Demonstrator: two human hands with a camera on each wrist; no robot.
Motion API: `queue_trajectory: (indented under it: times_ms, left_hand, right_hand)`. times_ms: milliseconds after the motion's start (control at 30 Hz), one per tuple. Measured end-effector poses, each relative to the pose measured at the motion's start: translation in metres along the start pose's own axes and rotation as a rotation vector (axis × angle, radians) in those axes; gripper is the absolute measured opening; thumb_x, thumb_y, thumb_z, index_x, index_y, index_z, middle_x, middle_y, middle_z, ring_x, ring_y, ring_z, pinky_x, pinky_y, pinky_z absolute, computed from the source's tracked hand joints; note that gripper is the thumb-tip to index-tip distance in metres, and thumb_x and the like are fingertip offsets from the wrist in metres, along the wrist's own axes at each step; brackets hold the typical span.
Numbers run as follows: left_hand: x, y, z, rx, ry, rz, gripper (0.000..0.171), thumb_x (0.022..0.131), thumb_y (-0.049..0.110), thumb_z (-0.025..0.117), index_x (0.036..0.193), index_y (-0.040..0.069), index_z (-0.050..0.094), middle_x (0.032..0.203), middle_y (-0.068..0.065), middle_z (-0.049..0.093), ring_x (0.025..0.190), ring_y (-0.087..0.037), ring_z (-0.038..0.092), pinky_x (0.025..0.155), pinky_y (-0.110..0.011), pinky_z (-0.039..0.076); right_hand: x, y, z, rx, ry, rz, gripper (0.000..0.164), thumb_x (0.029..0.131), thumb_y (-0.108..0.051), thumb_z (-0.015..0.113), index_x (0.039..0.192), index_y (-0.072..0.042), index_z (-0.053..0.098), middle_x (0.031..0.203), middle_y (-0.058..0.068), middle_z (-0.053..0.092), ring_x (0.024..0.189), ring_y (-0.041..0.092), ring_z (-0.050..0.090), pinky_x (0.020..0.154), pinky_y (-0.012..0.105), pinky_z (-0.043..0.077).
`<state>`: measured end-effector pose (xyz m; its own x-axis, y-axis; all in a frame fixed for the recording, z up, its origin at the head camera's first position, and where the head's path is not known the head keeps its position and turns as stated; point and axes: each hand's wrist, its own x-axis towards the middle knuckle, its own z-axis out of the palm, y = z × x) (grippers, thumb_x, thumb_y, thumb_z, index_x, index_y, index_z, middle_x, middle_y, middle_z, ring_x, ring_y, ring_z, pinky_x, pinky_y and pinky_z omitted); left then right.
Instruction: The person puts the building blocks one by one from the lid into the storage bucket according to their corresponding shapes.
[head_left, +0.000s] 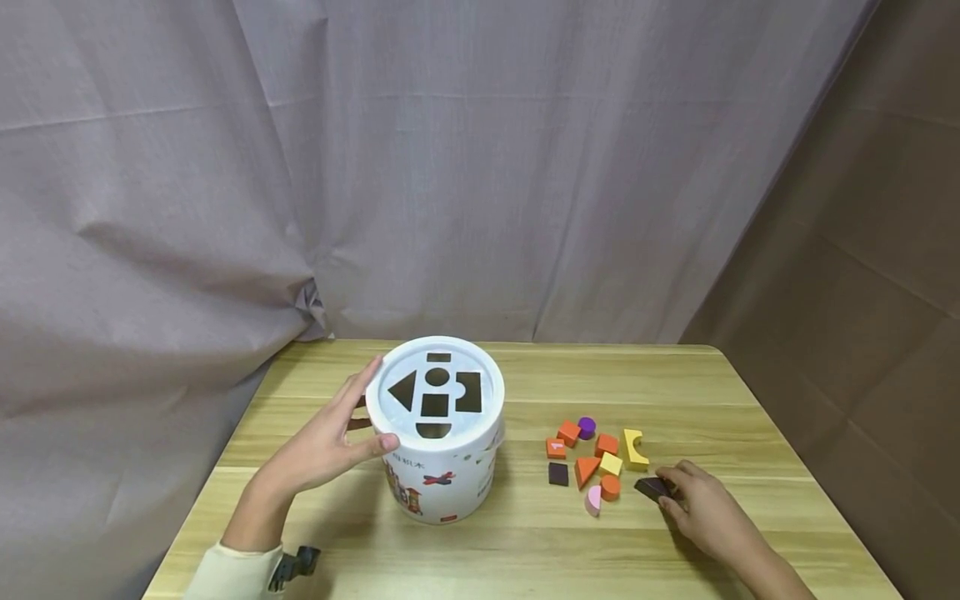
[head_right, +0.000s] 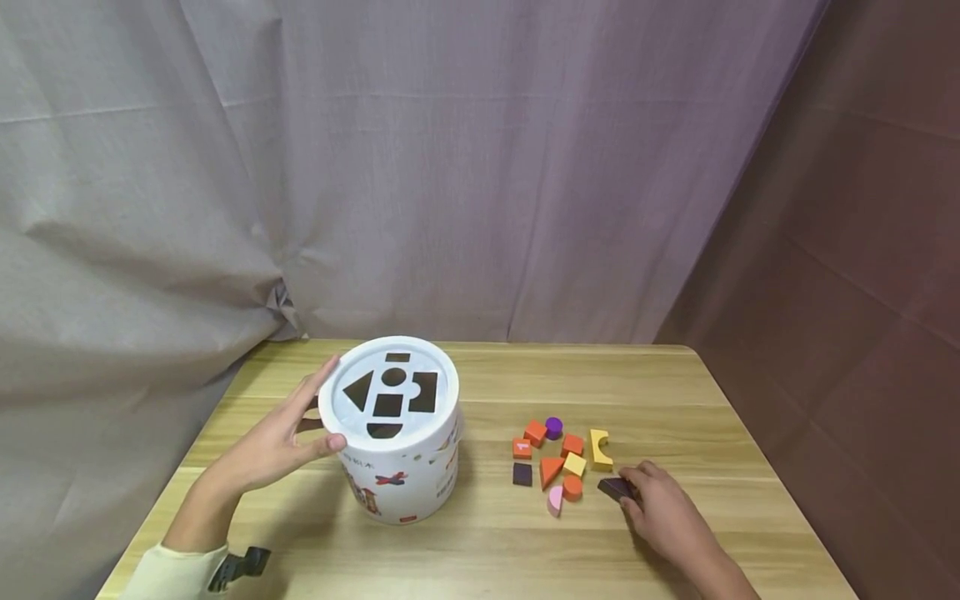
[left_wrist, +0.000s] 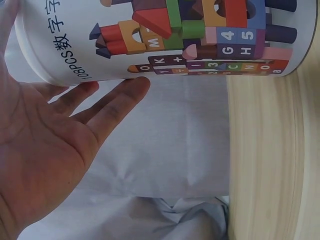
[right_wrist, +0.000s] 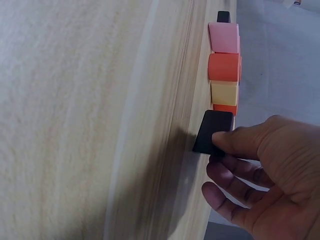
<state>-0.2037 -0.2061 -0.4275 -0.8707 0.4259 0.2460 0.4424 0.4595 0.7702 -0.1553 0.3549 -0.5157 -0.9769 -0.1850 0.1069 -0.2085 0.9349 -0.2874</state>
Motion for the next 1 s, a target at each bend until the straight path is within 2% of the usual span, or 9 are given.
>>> queue_trajectory:
  times_ms: [100, 267, 400, 533, 633, 700, 767, 900, 1000]
  left_hand:
    - [0.0, 0.0, 0.0, 0.002, 0.003, 0.007, 0.114, 0.097, 0.037, 0.088, 0.179, 0.038, 0.008, 0.185, -0.016, 0.019, 0.148, -0.044, 0.057, 0.117, -0.068, 0.053]
    - [0.0, 0.001, -0.001, 0.017, 0.01, 0.004, 0.114, 0.096, 0.039, 0.088, 0.178, 0.038, 0.01, 0.185, -0.015, 0.019, 0.151, -0.044, 0.054, 0.119, -0.073, 0.049]
    - [0.0, 0.001, -0.001, 0.021, 0.013, 0.006, 0.113, 0.096, 0.039, 0.088, 0.178, 0.037, 0.01, 0.185, -0.015, 0.019, 0.153, -0.045, 0.051, 0.12, -0.074, 0.046]
    - [0.0, 0.0, -0.001, 0.017, 0.013, 0.008, 0.113, 0.096, 0.039, 0.088, 0.178, 0.039, 0.01, 0.186, -0.014, 0.018, 0.155, -0.045, 0.049, 0.121, -0.076, 0.044]
    - [0.0, -0.001, -0.001, 0.016, 0.014, 0.008, 0.113, 0.096, 0.039, 0.088, 0.178, 0.04, 0.01, 0.186, -0.014, 0.017, 0.155, -0.046, 0.049, 0.121, -0.076, 0.044]
    - [0.001, -0.001, -0.001, 0.019, 0.015, 0.008, 0.113, 0.096, 0.039, 0.088, 0.178, 0.04, 0.01, 0.186, -0.014, 0.017, 0.155, -0.046, 0.049, 0.12, -0.076, 0.044]
    - [0.001, -0.001, -0.001, 0.02, 0.015, 0.009, 0.113, 0.096, 0.04, 0.088, 0.178, 0.04, 0.01, 0.186, -0.015, 0.017, 0.153, -0.046, 0.051, 0.12, -0.076, 0.045]
    - [0.001, 0.0, 0.0, 0.011, 0.009, 0.003, 0.114, 0.096, 0.039, 0.088, 0.178, 0.039, 0.009, 0.185, -0.016, 0.017, 0.149, -0.045, 0.056, 0.119, -0.074, 0.048]
    - [0.0, 0.0, 0.001, 0.008, 0.011, 0.001, 0.115, 0.096, 0.039, 0.088, 0.179, 0.038, 0.009, 0.185, -0.016, 0.017, 0.149, -0.046, 0.055, 0.119, -0.075, 0.047]
  right_hand:
    - [0.001, 0.0, 0.0, 0.004, -0.004, -0.004, 0.039, 0.091, -0.002, 0.087, 0.126, 0.011, 0.074, 0.107, 0.01, 0.072, 0.089, 0.017, 0.072, 0.07, 0.032, 0.063]
    - [0.001, 0.0, 0.0, 0.01, -0.003, -0.009, 0.04, 0.092, -0.005, 0.088, 0.126, 0.01, 0.075, 0.104, 0.007, 0.071, 0.085, 0.012, 0.068, 0.066, 0.028, 0.06]
    - [0.001, 0.001, 0.002, -0.003, 0.015, -0.022, 0.037, 0.092, -0.004, 0.087, 0.125, 0.008, 0.076, 0.103, 0.006, 0.071, 0.085, 0.011, 0.066, 0.066, 0.029, 0.059]
    - [0.0, 0.002, 0.003, -0.036, 0.054, -0.063, 0.038, 0.088, 0.008, 0.084, 0.125, 0.003, 0.078, 0.105, 0.005, 0.073, 0.091, 0.016, 0.069, 0.072, 0.036, 0.063]
    - [-0.001, 0.0, 0.003, -0.042, 0.085, -0.072, 0.043, 0.086, 0.012, 0.079, 0.127, 0.001, 0.078, 0.109, 0.008, 0.074, 0.097, 0.026, 0.072, 0.08, 0.046, 0.065]
    - [-0.002, -0.002, 0.003, -0.04, 0.105, -0.05, 0.039, 0.088, 0.006, 0.079, 0.127, 0.0, 0.077, 0.113, 0.011, 0.074, 0.1, 0.032, 0.071, 0.081, 0.053, 0.064]
    - [-0.003, -0.004, 0.003, -0.042, 0.12, -0.009, 0.036, 0.092, -0.008, 0.083, 0.127, 0.001, 0.078, 0.113, 0.014, 0.073, 0.097, 0.034, 0.069, 0.077, 0.053, 0.062]
    - [-0.003, -0.008, 0.005, -0.068, 0.116, 0.071, 0.052, 0.092, -0.035, 0.091, 0.125, 0.002, 0.078, 0.11, 0.016, 0.072, 0.089, 0.033, 0.066, 0.066, 0.046, 0.056]
    - [-0.003, -0.01, 0.006, -0.073, 0.107, 0.084, 0.051, 0.091, -0.033, 0.092, 0.123, 0.004, 0.078, 0.107, 0.016, 0.071, 0.087, 0.031, 0.065, 0.066, 0.042, 0.054]
